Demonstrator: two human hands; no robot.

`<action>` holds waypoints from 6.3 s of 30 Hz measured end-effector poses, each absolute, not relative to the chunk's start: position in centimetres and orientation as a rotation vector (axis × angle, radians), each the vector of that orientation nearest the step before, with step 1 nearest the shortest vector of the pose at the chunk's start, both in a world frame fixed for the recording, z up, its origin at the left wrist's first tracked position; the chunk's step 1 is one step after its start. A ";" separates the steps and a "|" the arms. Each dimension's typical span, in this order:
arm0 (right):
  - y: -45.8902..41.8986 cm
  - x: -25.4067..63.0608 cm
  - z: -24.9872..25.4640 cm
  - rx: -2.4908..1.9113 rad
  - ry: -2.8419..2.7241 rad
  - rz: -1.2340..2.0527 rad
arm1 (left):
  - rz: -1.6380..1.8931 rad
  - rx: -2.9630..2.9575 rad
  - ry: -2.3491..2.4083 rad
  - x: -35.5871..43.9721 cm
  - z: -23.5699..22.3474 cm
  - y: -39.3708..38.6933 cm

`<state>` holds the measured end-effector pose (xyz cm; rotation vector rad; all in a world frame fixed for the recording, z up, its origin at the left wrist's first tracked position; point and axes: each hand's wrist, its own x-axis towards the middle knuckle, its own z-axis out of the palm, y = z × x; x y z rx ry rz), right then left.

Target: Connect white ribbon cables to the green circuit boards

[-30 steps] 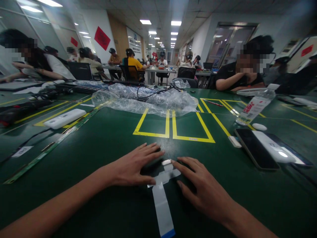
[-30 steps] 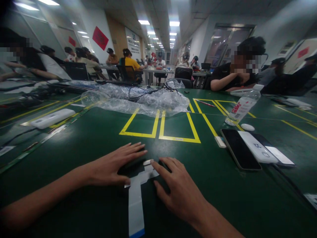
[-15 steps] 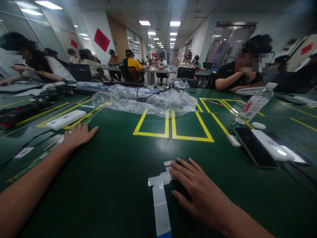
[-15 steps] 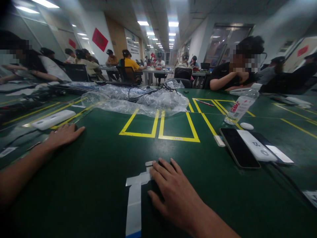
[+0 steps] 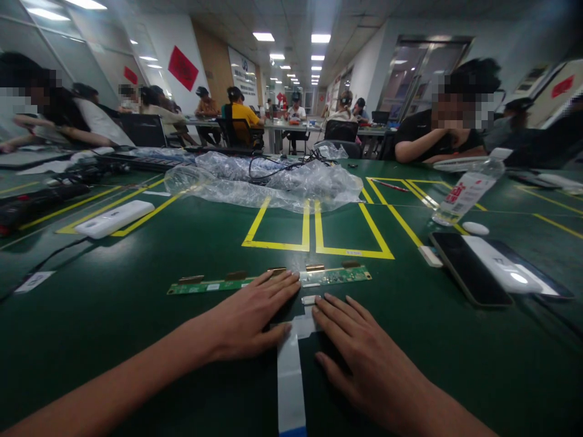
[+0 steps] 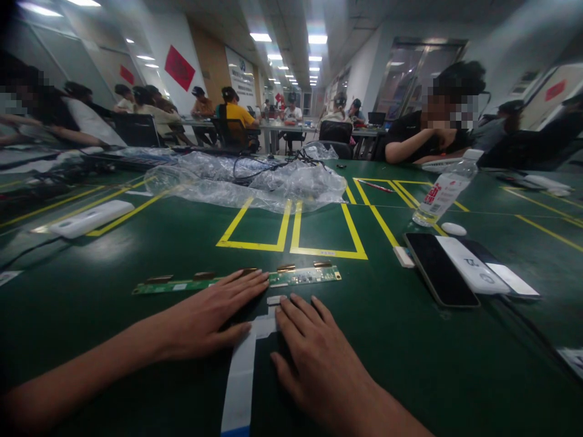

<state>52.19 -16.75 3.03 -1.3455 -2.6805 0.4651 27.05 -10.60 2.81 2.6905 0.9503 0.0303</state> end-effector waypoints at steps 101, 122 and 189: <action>-17.6 51.5 2.4 -1.554 -2.589 0.397 | 0.051 2.713 0.883 27.5 2.8 -11.1; -17.8 51.1 1.9 -1.577 -2.559 0.321 | 0.073 2.724 0.837 27.6 2.9 -11.0; -14.3 55.1 3.1 -1.307 -2.348 0.283 | -0.111 2.294 1.875 18.3 1.3 -3.2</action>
